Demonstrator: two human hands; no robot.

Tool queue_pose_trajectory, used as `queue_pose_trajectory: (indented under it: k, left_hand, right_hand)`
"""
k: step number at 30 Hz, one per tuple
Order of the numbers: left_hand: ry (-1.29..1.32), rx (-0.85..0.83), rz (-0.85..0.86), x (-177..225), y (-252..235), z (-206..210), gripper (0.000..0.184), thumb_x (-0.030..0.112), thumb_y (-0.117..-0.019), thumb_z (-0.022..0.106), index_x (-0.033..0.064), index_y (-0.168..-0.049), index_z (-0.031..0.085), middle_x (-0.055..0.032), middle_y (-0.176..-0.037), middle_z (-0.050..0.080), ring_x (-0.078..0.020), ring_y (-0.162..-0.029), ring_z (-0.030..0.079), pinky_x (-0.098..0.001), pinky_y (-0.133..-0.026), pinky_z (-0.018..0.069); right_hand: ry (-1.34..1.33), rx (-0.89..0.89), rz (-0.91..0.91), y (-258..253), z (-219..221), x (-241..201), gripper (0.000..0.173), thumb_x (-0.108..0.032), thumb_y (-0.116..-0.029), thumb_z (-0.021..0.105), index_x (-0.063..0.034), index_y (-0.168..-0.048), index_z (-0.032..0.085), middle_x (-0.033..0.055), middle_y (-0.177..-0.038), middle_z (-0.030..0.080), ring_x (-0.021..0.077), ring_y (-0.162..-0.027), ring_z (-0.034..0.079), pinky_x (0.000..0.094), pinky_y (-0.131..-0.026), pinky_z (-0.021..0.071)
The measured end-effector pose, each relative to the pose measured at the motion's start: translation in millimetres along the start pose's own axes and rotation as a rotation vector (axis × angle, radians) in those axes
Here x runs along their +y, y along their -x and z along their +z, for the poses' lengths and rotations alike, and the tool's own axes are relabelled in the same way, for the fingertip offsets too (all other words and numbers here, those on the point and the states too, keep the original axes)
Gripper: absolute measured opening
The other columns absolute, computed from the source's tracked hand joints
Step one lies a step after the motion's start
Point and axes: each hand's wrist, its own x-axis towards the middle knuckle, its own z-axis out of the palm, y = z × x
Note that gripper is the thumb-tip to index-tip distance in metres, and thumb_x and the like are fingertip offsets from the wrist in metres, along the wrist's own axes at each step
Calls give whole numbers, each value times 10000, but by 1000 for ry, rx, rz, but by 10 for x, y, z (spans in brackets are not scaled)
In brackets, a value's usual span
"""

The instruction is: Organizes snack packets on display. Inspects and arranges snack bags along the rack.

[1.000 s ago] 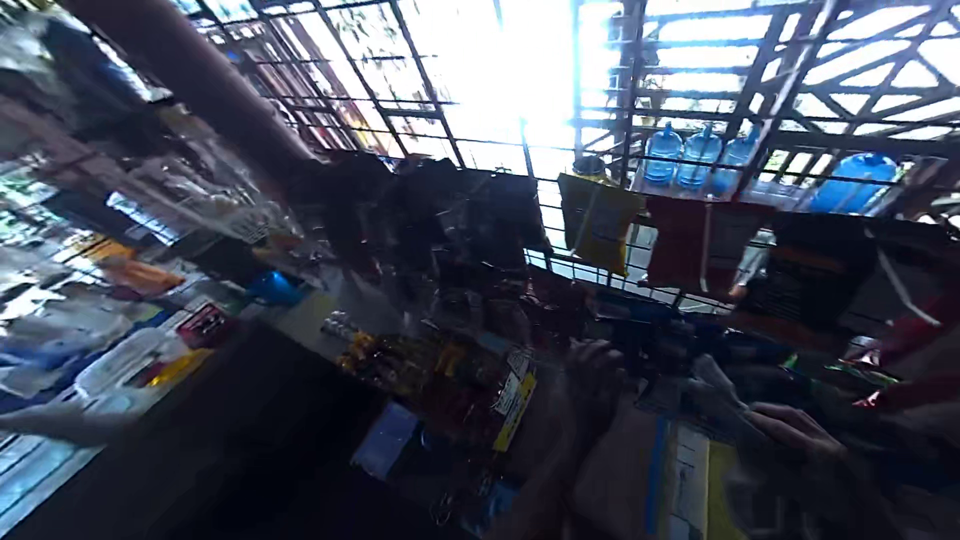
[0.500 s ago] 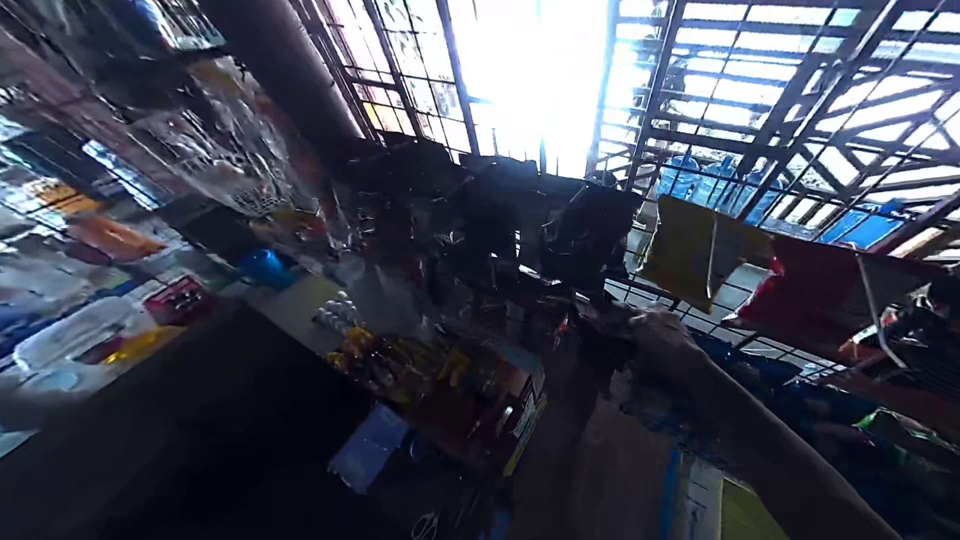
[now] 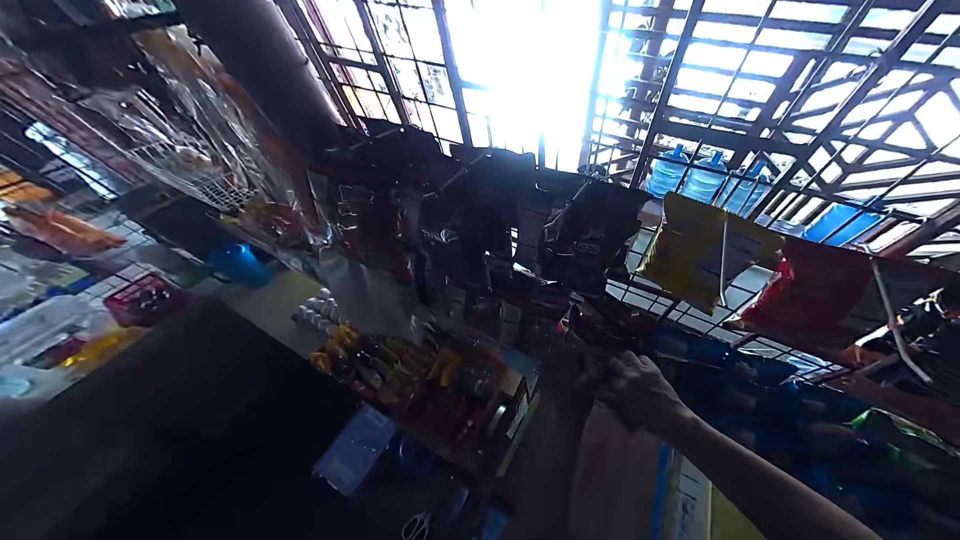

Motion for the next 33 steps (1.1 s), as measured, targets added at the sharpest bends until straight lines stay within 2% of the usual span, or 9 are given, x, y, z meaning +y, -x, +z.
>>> queue_pose_trajectory:
  k: [2, 5, 7, 10, 12, 21, 24, 30, 33]
  left_hand:
    - [49, -8, -21, 0, -20, 12, 879, 214, -794, 775, -136, -1494, 376, -294, -1478, 508, -438, -1289, 572, -618, -1044, 414]
    - [143, 89, 56, -74, 21, 85, 1056, 490, -696, 844, -119, -1456, 437, -300, -1469, 506, -455, -1314, 535, -654, -1070, 374]
    - [174, 127, 107, -111, 39, 111, 1067, 577, -708, 809, -120, -1438, 462, -311, -1458, 510, -458, -1318, 528, -642, -1086, 373]
    - [148, 114, 129, -146, 69, 159, 1048, 610, -747, 760, -107, -1448, 456, -298, -1449, 523, -436, -1325, 526, -611, -1113, 358]
    - [142, 108, 134, -173, 73, 164, 1023, 583, -747, 777, -94, -1449, 467, -290, -1444, 534, -427, -1327, 533, -604, -1119, 362]
    - [254, 50, 165, -195, 49, -37, 797, 353, -804, 771, -94, -1413, 516, -306, -1444, 527, -471, -1332, 522, -617, -1096, 404]
    - [274, 59, 197, -147, 9, -180, 571, 215, -831, 755, -63, -1311, 619, -291, -1422, 546, -470, -1313, 532, -607, -1063, 441]
    - [250, 102, 408, 5, -317, -379, 221, 125, -950, 625, 30, -1097, 760, -100, -1022, 770, -289, -1055, 723, -556, -1114, 420]
    - [215, -36, 509, 80, -594, -442, 251, 66, -975, 582, 58, -1157, 756, -139, -1193, 730, -354, -1201, 658, -570, -1100, 438]
  right_hand:
    - [-14, -56, 125, 234, -188, 47, 235, 45, -972, 514, 81, -1117, 695, 276, -1277, 629, 470, -1243, 558, 592, -998, 465]
    - [42, 454, 92, 309, -203, 148, 217, 93, -866, 632, 37, -1046, 740, 250, -1147, 689, 440, -1070, 663, 544, -852, 568]
    - [47, 706, 56, 93, -266, 158, 339, 116, -853, 639, 28, -1169, 724, 237, -1258, 672, 431, -1150, 652, 534, -921, 563]
    - [-6, 526, 160, -401, -420, 241, 521, 96, -964, 483, 19, -1479, 499, 207, -1568, 444, 414, -1452, 412, 539, -1159, 366]
    - [71, 434, 218, -607, -421, 377, 549, 94, -975, 460, 10, -1517, 443, 203, -1582, 424, 407, -1467, 385, 540, -1161, 346]
    - [91, 634, 351, -104, -260, 577, 360, 59, -964, 543, 63, -1313, 629, 272, -1309, 639, 436, -1206, 632, 539, -988, 521]
    - [-54, 388, 497, 216, -222, 526, 284, 59, -975, 508, 117, -1217, 646, 331, -1335, 580, 472, -1276, 558, 561, -1017, 494]
    - [-169, 468, 667, 1021, -74, 778, 345, -86, -885, 762, 48, -1196, 696, 342, -1227, 615, 520, -1117, 619, 657, -917, 499]
    - [-305, 666, 591, 1273, -82, 834, 271, 20, -800, 803, 88, -1048, 718, 346, -1233, 586, 522, -1109, 601, 637, -935, 499]
